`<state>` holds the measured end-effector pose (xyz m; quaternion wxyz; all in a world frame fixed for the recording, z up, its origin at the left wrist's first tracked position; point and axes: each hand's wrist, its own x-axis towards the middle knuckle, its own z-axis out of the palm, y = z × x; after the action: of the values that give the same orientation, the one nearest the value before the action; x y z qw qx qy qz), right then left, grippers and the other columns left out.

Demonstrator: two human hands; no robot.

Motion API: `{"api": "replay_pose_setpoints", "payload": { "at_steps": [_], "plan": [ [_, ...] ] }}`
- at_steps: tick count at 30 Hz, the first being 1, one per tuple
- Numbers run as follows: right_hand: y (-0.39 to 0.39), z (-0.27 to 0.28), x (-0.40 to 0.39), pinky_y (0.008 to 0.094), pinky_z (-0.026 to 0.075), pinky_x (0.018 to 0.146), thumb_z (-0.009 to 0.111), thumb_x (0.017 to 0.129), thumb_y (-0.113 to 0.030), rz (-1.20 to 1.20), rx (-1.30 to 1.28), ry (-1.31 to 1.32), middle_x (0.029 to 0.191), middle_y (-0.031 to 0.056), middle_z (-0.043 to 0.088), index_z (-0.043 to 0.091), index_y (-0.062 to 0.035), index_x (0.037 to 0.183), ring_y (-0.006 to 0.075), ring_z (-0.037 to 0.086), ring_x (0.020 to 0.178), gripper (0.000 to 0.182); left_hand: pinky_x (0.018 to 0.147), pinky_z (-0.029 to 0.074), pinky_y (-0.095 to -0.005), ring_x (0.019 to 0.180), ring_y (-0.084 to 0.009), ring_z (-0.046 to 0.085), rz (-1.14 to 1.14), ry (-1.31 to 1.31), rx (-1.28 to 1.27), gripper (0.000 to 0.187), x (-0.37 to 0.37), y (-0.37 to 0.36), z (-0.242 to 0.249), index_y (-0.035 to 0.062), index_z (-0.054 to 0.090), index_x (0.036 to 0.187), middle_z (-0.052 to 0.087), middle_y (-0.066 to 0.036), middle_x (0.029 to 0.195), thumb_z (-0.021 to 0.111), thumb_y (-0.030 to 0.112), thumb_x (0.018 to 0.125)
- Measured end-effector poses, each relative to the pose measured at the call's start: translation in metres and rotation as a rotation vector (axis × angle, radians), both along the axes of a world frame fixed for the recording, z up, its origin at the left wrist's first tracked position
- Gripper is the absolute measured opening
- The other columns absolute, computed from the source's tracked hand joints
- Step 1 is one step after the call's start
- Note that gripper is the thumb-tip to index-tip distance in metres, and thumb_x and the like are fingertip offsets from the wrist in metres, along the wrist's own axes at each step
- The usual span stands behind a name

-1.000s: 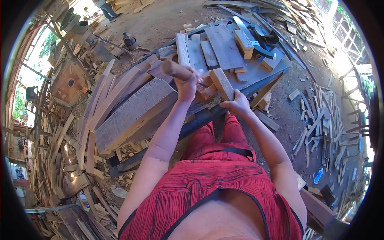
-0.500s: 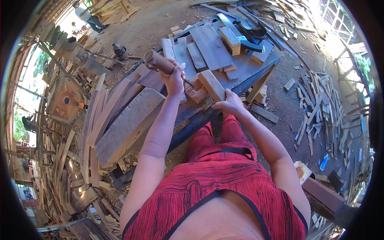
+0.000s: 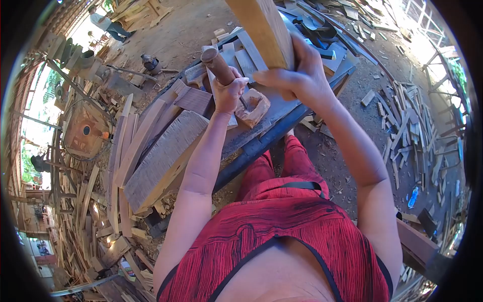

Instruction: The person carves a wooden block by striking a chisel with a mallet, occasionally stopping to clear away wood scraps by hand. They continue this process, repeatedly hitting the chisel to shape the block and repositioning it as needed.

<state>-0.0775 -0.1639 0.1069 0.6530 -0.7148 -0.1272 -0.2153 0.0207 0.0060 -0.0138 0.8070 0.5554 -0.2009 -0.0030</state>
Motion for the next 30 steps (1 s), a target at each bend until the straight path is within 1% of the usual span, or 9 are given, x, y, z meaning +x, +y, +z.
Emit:
{"api": "replay_pose_setpoints", "payload": {
  "at_steps": [3,4,7,12,15,20,23,26,30],
  "plan": [
    [0.004,0.011,0.014,0.0377,0.049,0.066,0.079,0.055,-0.041,-0.059,-0.521,-0.113,0.078,0.0174,0.064,0.058,0.0003,0.099,0.0294,0.065,0.074,0.064,0.046,0.038,-0.0214,0.046,-0.0059,0.045,0.032,0.038,0.020,0.012,0.000,0.000,-0.003,0.0073,0.052,0.065,0.050,0.001,0.057,0.062,0.002,0.069],
    [0.008,0.041,0.007,0.0417,0.048,0.072,0.078,0.054,-0.046,0.028,-0.899,0.247,0.083,0.0204,0.064,0.059,0.0005,0.100,0.0360,0.064,0.081,0.067,0.046,0.038,-0.0211,0.046,-0.0057,0.045,0.052,0.017,0.047,0.011,-0.003,0.000,-0.003,0.0071,0.052,0.066,0.050,0.001,0.057,0.062,0.002,0.069],
    [0.006,0.048,0.012,0.0420,0.048,0.072,0.077,0.054,-0.044,-0.102,-1.014,0.048,0.082,0.0202,0.064,0.061,0.0004,0.098,0.0344,0.065,0.081,0.064,0.045,0.037,-0.0207,0.045,-0.0058,0.044,0.059,0.000,0.043,0.011,-0.002,0.004,-0.006,0.0066,0.052,0.068,0.050,0.001,0.057,0.062,0.002,0.069],
    [0.008,0.047,0.016,0.0389,0.050,0.074,0.075,0.057,-0.044,0.030,-0.365,-0.084,0.083,0.0176,0.065,0.061,0.0011,0.094,0.0299,0.066,0.084,0.060,0.042,0.036,-0.0196,0.043,-0.0068,0.044,0.001,0.026,-0.066,0.017,-0.002,0.011,-0.004,0.0086,0.049,0.068,0.048,0.001,0.056,0.064,0.002,0.072],
    [0.010,0.037,0.018,0.0352,0.048,0.071,0.077,0.054,-0.043,0.031,-0.965,0.187,0.080,0.0140,0.061,0.060,0.0033,0.105,0.0246,0.062,0.076,0.071,0.042,0.036,-0.0196,0.043,-0.0065,0.044,0.036,-0.004,-0.082,0.018,-0.010,0.010,-0.003,0.0092,0.048,0.068,0.048,0.001,0.056,0.064,0.002,0.072],
    [0.010,0.050,0.017,0.0402,0.050,0.075,0.074,0.057,-0.042,-0.031,-0.952,0.162,0.089,0.0206,0.065,0.061,0.0003,0.094,0.0329,0.065,0.086,0.058,0.043,0.038,-0.0206,0.043,-0.0076,0.045,0.004,0.007,-0.130,0.015,-0.001,0.017,-0.012,0.0084,0.050,0.070,0.049,0.000,0.057,0.064,0.002,0.072],
    [0.018,0.046,0.022,0.0402,0.050,0.074,0.074,0.056,-0.041,0.058,-0.447,0.037,0.088,0.0201,0.065,0.061,-0.0003,0.095,0.0328,0.065,0.086,0.057,0.043,0.038,-0.0208,0.043,-0.0082,0.045,0.009,0.018,-0.089,0.014,-0.004,0.016,-0.010,0.0080,0.050,0.071,0.049,0.000,0.058,0.063,0.002,0.072],
    [0.017,0.032,0.029,0.0402,0.051,0.071,0.075,0.055,-0.040,0.024,-0.998,0.058,0.076,0.0159,0.065,0.062,-0.0001,0.093,0.0303,0.067,0.078,0.057,0.043,0.038,-0.0207,0.044,-0.0083,0.046,0.045,0.021,-0.062,0.015,-0.003,0.010,-0.017,0.0078,0.050,0.069,0.049,0.000,0.058,0.064,0.002,0.071],
    [0.012,0.066,0.023,0.0372,0.051,0.064,0.075,0.056,-0.040,-0.093,-0.979,0.091,0.070,0.0149,0.064,0.062,0.0002,0.086,0.0293,0.066,0.068,0.052,0.044,0.039,-0.0212,0.046,-0.0081,0.047,0.004,-0.070,-0.005,0.015,-0.004,0.013,-0.012,0.0073,0.050,0.069,0.050,0.000,0.059,0.065,0.002,0.070]
  ]
}}
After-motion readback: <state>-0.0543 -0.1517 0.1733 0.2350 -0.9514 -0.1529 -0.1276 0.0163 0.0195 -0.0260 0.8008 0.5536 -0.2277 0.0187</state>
